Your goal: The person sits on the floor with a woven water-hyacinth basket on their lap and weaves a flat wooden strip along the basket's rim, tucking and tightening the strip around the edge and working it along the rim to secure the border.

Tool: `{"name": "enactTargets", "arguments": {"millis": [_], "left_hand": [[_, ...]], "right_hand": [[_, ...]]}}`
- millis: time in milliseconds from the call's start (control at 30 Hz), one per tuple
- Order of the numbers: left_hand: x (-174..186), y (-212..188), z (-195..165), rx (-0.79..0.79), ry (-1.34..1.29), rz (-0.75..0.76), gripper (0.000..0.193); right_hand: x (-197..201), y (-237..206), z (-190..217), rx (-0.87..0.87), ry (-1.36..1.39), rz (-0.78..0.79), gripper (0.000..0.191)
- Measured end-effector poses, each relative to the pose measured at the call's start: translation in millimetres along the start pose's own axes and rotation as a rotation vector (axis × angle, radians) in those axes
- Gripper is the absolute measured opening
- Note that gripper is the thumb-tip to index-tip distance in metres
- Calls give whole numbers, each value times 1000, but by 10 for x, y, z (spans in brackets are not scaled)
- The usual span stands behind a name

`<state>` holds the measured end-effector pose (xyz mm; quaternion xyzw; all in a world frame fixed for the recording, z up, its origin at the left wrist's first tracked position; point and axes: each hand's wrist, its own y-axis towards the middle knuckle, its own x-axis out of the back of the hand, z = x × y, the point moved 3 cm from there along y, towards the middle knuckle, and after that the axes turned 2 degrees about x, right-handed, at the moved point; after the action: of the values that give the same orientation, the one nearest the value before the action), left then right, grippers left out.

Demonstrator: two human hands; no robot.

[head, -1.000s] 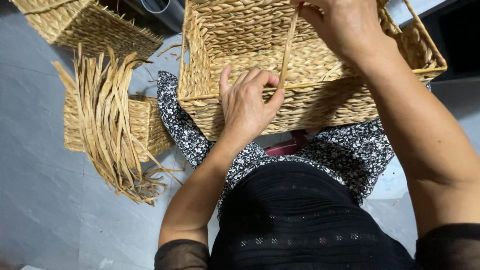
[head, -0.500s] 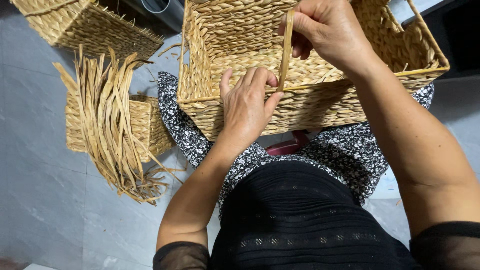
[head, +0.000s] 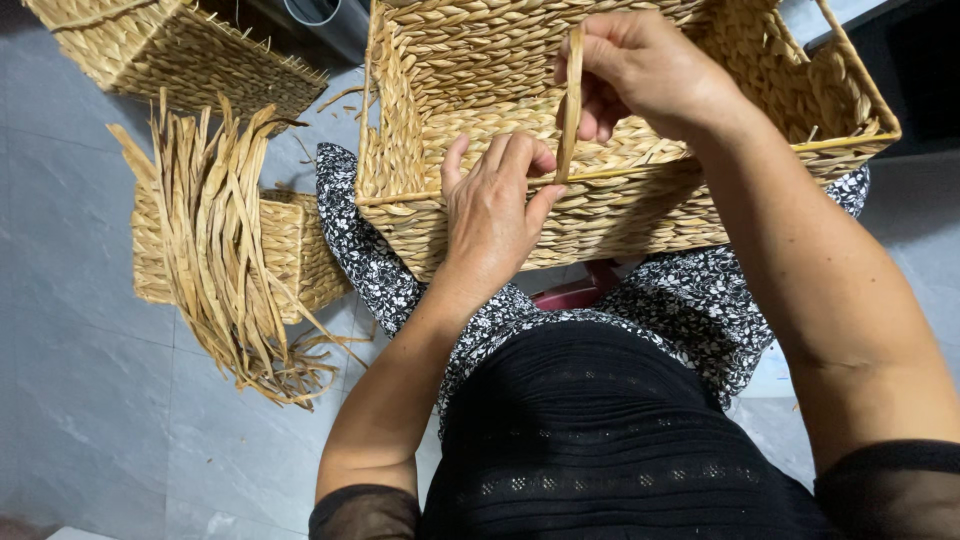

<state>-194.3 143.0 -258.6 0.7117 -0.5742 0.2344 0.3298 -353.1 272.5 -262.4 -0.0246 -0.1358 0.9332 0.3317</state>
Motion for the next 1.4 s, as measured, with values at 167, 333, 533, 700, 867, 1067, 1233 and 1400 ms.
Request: {"name": "enactTargets", "arguments": {"millis": [167, 333, 533, 700, 867, 1067, 1233, 1400], "left_hand": [[43, -2, -30, -2, -26, 22, 36], [176, -16, -11, -12, -153, 123, 35], [104, -8, -28, 32, -145, 89, 15], [65, -43, -32, 12, -104, 14, 13], [44, 23, -14, 82, -93, 51, 13], [-41, 205, 8, 169, -61, 100, 17], [-94, 189, -7, 229, -69, 124, 16], [-73, 159, -83, 186, -114, 80, 16]], "right_hand": [[-18, -5, -52, -65, -60, 7, 29], [-78, 33, -158, -42, -35, 64, 28], [-50, 3, -206, -92, 19, 53, 27], [-109, -80, -143, -88, -227, 102, 31], [-25, -548, 205, 498, -912, -340, 24], [-529, -1085, 141, 587, -945, -409, 21], [-753, -1024, -146, 644, -1007, -600, 22], [-513, -1401, -224, 581, -362, -115, 9]]}}
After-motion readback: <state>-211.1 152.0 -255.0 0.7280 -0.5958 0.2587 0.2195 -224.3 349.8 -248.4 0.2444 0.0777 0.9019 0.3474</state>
